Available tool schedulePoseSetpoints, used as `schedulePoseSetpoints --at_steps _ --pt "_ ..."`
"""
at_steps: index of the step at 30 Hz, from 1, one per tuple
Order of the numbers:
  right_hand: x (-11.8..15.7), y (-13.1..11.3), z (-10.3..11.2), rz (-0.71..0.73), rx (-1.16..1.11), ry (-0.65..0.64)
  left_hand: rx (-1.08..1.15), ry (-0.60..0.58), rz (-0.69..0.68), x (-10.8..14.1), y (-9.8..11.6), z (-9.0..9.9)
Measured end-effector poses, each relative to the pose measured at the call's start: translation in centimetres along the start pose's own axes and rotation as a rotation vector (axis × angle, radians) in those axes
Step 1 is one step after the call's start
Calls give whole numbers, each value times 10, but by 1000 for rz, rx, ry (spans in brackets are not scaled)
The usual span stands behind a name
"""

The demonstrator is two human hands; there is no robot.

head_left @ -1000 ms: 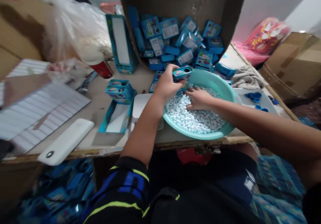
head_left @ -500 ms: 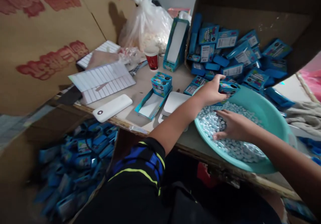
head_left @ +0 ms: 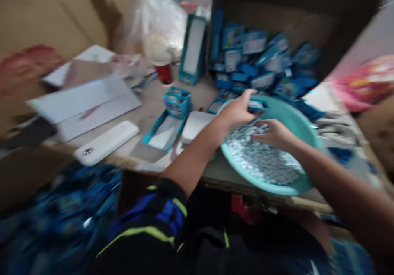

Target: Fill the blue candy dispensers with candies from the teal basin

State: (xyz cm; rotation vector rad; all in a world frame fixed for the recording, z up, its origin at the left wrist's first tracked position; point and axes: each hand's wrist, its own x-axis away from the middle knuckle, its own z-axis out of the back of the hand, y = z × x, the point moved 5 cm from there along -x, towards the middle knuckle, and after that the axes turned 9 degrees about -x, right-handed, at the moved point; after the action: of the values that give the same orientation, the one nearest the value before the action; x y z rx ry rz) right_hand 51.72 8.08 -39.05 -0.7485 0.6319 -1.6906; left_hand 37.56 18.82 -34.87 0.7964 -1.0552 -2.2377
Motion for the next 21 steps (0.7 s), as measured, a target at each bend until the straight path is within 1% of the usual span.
schedulePoseSetpoints --at_steps 1,2,4,6,8,10,12,14,16,18,21 --pt "5 -11 5 -30 -83 25 18 19 25 -1 -1 3" --pt "9 -21 10 -16 -195 37 36 37 46 -4 -3 7" --pt "17 -37 20 32 -388 110 87 71 58 -10 -6 11" --pt "24 -43 30 89 -519 204 134 89 77 -14 -9 13" --pt "29 -43 36 121 -621 285 134 90 87 -16 -8 14" --pt "28 -43 38 141 -741 321 100 65 69 -15 -4 14" --pt "21 -47 41 178 -860 340 78 17 39 -14 0 13" --pt "10 -56 47 221 -966 394 60 -52 17 -13 3 11" --pt "-5 -67 54 250 -1050 474 25 -117 -6 -12 5 9" --pt "-19 -77 59 275 -1096 571 -34 -139 -26 -11 7 10" --pt "-35 -79 62 317 -1093 714 -131 -157 -25 -11 8 10"
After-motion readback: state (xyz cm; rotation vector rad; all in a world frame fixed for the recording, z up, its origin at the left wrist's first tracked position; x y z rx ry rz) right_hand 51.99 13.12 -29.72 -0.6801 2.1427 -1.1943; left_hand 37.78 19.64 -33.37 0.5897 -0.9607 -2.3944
